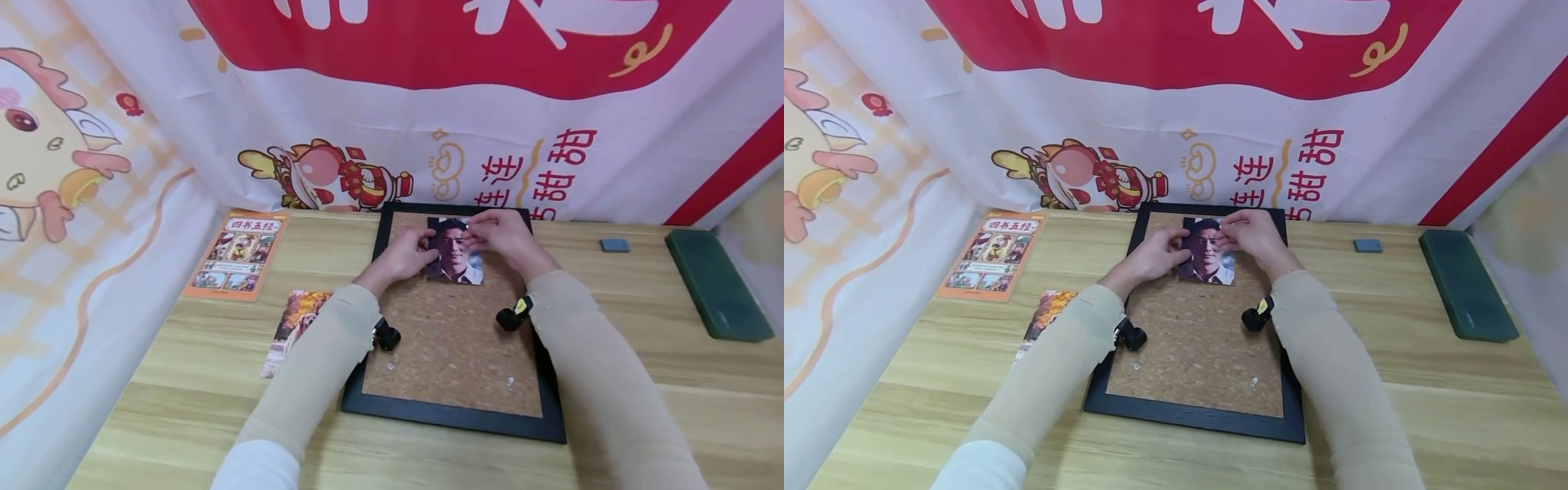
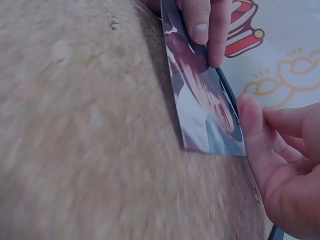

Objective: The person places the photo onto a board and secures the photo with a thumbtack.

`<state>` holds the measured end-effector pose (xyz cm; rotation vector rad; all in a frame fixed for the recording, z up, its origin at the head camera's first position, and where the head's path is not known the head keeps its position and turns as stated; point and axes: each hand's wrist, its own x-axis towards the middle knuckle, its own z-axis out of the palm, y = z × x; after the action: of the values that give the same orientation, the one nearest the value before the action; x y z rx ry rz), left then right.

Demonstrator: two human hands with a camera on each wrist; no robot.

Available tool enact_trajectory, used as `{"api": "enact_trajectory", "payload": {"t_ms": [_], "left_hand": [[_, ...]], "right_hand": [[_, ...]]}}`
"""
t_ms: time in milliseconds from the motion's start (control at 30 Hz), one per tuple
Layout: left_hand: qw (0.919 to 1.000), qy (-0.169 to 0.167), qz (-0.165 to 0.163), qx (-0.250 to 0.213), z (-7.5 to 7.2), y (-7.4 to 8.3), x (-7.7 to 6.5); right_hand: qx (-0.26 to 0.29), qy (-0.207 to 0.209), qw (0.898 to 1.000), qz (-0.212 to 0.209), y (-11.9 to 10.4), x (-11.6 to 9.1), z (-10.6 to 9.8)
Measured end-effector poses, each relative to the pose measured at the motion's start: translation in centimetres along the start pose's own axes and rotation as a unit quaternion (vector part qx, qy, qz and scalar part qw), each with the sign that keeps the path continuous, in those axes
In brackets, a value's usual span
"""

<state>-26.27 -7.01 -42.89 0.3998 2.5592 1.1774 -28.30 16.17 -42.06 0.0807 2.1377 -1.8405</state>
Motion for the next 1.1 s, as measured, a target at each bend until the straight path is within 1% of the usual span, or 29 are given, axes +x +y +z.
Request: {"api": "enact_trajectory", "payload": {"t_ms": [233,433,533,667,767,1100], "left_hand": [[1.0,0.002,0.005,-0.004,0.1,0.0,0.1],[0.9999,0.005,0.008,0.006,0.3,-0.1,0.1],[0.9999,0.004,0.01,0.01,0.2,0.0,0.0],[0.9999,0.005,0.004,0.013,0.0,0.1,-0.1],[0.9999,0.005,0.002,0.014,0.0,0.1,-0.1],[0.9999,0.008,0.003,0.007,0.2,0.0,0.0]], "right_hand": [[-0.018,0.004,1.0,0.025,-0.8,1.6,0.8],[-0.041,0.001,0.998,0.045,-1.3,2.4,1.5],[-0.041,0.011,0.998,0.055,-1.4,2.9,1.8],[-0.038,0.033,0.997,0.064,-1.6,3.5,2.3],[-0.036,0.043,0.995,0.08,-1.9,3.9,2.6],[-0.017,0.04,0.991,0.128,-2.9,4.5,2.9]]}}
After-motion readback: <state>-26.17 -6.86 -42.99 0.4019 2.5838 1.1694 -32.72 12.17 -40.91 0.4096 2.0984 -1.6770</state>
